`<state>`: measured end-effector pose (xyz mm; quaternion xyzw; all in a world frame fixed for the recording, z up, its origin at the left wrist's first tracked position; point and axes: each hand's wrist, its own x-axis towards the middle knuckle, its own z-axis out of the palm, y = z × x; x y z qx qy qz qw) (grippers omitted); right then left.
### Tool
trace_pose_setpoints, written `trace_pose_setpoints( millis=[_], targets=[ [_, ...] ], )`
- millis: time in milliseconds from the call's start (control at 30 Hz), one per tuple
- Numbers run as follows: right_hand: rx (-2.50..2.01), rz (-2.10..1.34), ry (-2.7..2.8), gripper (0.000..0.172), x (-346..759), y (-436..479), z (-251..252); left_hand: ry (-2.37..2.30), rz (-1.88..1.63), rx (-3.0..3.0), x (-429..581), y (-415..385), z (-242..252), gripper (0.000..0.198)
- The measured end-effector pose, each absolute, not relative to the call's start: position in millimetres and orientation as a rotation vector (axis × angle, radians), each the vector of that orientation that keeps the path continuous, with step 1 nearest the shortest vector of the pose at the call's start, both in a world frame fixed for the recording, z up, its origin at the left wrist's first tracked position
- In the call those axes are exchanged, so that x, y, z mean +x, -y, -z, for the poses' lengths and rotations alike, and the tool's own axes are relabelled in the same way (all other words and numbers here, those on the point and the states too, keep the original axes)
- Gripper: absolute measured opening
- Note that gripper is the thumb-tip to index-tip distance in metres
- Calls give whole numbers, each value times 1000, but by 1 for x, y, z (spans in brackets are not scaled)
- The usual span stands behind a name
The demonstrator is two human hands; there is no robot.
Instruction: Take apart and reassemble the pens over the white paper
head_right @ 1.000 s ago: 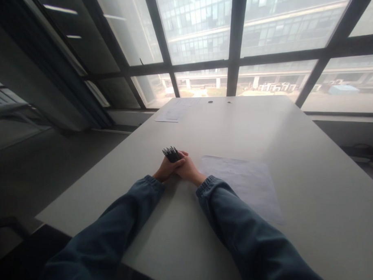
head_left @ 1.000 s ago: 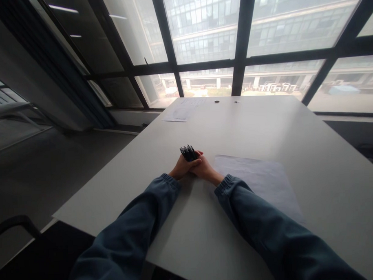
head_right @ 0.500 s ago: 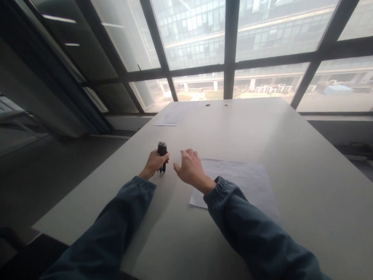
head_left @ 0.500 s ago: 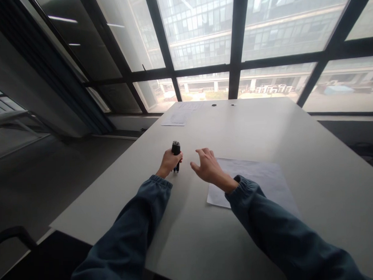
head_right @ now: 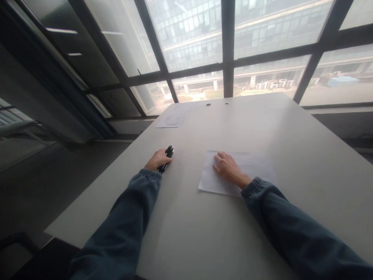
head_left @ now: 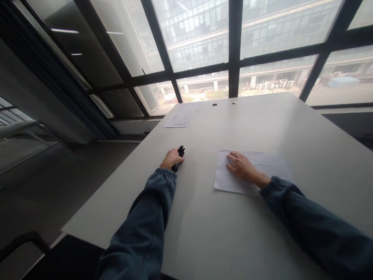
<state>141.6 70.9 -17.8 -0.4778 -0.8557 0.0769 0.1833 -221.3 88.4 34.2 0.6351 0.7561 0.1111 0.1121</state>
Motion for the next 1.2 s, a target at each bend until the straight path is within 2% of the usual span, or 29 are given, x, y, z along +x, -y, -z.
trace_pose_setpoints(
  millis=[133,333,400,533,667,800,967,1200],
  targets=[
    [-1220,-197,2465,43,152,-99,14,-2357,-182,1889,-219,-91,-30,32],
    [-1281,-169,2427,42,162,-107,13,-2577,-172,1728,-199,-75,-23,65],
    [-1329,-139,2396,42,161,-101,10,-2597,-198,1687,-194,-67,-22,70],
    [-1413,-86,2334,46,156,-88,2,-2577,-223,1736,-184,-58,-17,63],
    [-1322,-123,2447,39,151,-85,5,-2384,-273,2038,-162,-67,-12,56],
    [-1287,-118,2446,42,151,-93,15,-2419,-350,2049,-134,-77,-13,43],
    [-1257,-48,2328,42,152,-94,18,-2535,-341,1933,-121,-71,-16,50],
    [-1203,-56,2252,36,151,-90,20,-2410,-362,2179,-131,-61,-1,57]
  ],
)
